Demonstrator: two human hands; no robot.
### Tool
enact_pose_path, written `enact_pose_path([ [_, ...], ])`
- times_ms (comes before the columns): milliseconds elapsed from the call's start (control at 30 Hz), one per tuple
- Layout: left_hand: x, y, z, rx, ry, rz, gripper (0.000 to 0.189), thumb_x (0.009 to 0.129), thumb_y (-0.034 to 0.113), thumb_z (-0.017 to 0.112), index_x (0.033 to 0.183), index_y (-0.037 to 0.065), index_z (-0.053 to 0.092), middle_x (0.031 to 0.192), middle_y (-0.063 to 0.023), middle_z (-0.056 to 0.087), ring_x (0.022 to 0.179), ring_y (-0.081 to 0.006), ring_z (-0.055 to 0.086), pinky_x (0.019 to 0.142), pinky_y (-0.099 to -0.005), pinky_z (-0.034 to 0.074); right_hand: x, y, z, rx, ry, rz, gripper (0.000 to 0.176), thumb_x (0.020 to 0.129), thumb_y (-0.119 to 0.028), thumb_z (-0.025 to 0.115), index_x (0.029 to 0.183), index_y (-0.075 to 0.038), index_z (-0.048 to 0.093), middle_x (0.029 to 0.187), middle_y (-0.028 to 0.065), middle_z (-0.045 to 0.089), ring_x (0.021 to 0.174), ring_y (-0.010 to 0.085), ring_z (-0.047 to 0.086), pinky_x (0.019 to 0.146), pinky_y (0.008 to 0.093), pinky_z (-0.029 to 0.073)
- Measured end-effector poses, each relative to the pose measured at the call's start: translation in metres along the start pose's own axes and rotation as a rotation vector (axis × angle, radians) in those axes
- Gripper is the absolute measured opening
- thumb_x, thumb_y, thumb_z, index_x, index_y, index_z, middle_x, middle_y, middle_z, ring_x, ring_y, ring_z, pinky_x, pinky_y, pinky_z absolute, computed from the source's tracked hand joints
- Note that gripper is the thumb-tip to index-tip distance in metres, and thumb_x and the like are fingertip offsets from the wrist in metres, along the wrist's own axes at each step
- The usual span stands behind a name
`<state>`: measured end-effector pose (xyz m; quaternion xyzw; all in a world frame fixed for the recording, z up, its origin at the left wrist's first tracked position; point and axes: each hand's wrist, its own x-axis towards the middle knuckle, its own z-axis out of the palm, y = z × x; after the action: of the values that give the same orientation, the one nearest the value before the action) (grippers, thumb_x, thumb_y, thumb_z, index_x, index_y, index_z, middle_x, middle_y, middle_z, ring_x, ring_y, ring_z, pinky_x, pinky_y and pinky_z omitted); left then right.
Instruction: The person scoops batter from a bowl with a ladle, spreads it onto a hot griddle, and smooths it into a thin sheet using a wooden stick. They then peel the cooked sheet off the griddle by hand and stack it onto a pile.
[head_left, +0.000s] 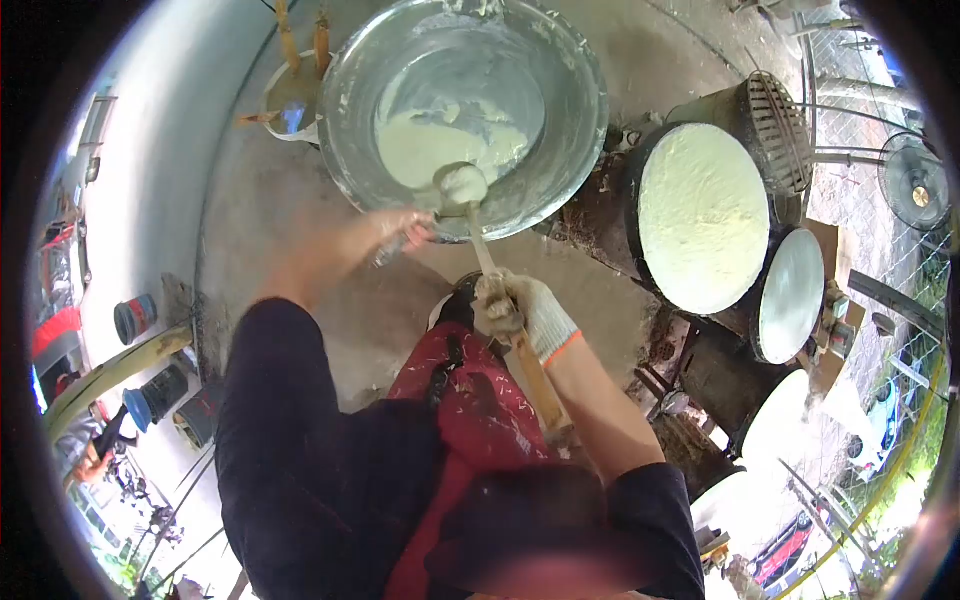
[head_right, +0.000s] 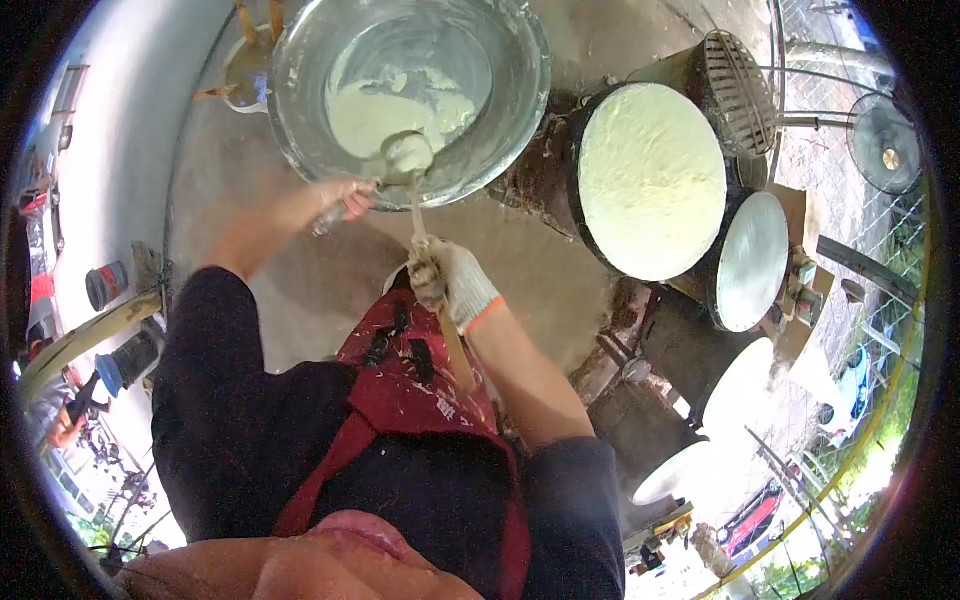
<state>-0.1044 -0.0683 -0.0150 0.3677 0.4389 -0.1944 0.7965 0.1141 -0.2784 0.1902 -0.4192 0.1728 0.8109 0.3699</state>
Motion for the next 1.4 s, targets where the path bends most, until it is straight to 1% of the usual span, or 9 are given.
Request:
enact_pose_path([
  [167,-0.023,-0.043,0.105,-1.023,-0.632,0.259,0.028,0.099,0.028,0.046,0.099,0.000,0.051,0.058,0.0081,0.038,0.040,-0.0024,0.036,0.044,-0.0212,0.031,-0.095,0.032,-0.006,-0.239,0.113,-0.094,0.019,0.094,-0.032,0.054,0.094,-0.012,0.056,0.071,-0.0031,0.051,0.045,0.0053,0.041,0.036,0.0198,0.027],
  [367,-0.134,0.002,0.193,-1.334,-0.922,0.484,0.029,0.101,0.020,0.039,0.107,-0.007,0.045,0.060,0.0050,0.042,0.039,-0.0071,0.041,0.047,-0.0236,0.033,-0.175,0.079,-0.059,-0.466,0.020,-0.359,0.039,0.093,-0.019,0.058,0.129,-0.007,0.051,0.096,-0.0006,0.061,0.068,0.0057,0.054,0.051,0.0191,0.042],
  [567,-0.312,0.089,0.240,-1.023,-0.843,0.792,0.031,0.099,0.017,0.042,0.113,-0.011,0.042,0.063,0.0025,0.042,0.042,-0.0048,0.041,0.048,-0.0229,0.031,-0.226,0.086,-0.050,-0.955,0.084,-0.829,0.051,0.089,-0.006,0.059,0.136,0.005,0.041,0.114,0.0069,0.059,0.096,0.0096,0.055,0.085,0.0219,0.046],
  [700,-0.401,0.143,0.248,-0.604,-0.703,1.150,0.032,0.099,0.017,0.044,0.114,-0.012,0.044,0.064,0.0032,0.042,0.039,-0.0031,0.037,0.044,-0.0195,0.028,-0.234,0.076,-0.042,-0.793,-0.151,-1.271,0.053,0.091,-0.009,0.058,0.138,0.003,0.038,0.105,0.0053,0.055,0.086,0.0107,0.053,0.078,0.0247,0.047],
  [833,-0.411,0.175,0.237,-0.517,-0.048,1.272,0.032,0.098,0.023,0.050,0.104,-0.008,0.048,0.062,0.0042,0.040,0.037,-0.0027,0.031,0.044,-0.0185,0.026,-0.214,0.050,-0.033,-0.166,-0.487,-1.268,0.053,0.091,0.006,0.048,0.142,0.000,0.033,0.135,0.0069,0.046,0.105,0.0171,0.054,0.095,0.0347,0.047],
  [1000,-0.349,0.188,0.183,-1.295,-0.255,0.883,0.020,0.097,0.010,0.047,0.110,-0.004,0.043,0.068,0.0050,0.041,0.046,-0.0029,0.040,0.041,-0.0175,0.028,-0.190,0.034,-0.031,-0.563,-0.026,-1.341,0.057,0.090,0.008,0.051,0.142,0.001,0.031,0.135,0.0092,0.044,0.112,0.0172,0.051,0.098,0.0362,0.046],
  [1100,-0.302,0.183,0.156,-0.815,-0.261,1.003,0.016,0.096,0.013,0.048,0.103,-0.001,0.045,0.067,0.0039,0.040,0.047,-0.0036,0.041,0.041,-0.0179,0.030,-0.178,0.036,-0.055,-0.321,-0.089,-1.334,0.054,0.090,0.007,0.051,0.141,0.003,0.033,0.144,0.0107,0.037,0.120,0.0164,0.046,0.099,0.0335,0.045],
  [1300,-0.274,0.212,0.259,-0.071,0.475,1.019,0.021,0.097,0.023,0.047,0.091,0.003,0.047,0.061,0.0047,0.038,0.046,-0.0053,0.035,0.039,-0.0220,0.028,-0.193,0.050,-0.167,-0.283,0.338,-1.281,0.059,0.089,0.008,0.051,0.144,0.004,0.027,0.143,0.0075,0.037,0.104,0.0120,0.051,0.092,0.0256,0.047],
  [1400,-0.249,0.246,0.304,-0.026,0.241,0.939,0.026,0.099,0.027,0.047,0.093,0.002,0.052,0.061,0.0060,0.038,0.042,-0.0037,0.033,0.040,-0.0215,0.027,-0.218,0.046,-0.217,-0.230,0.508,-1.362,0.061,0.089,0.008,0.054,0.144,0.002,0.029,0.143,0.0059,0.037,0.100,0.0121,0.052,0.090,0.0262,0.048],
])
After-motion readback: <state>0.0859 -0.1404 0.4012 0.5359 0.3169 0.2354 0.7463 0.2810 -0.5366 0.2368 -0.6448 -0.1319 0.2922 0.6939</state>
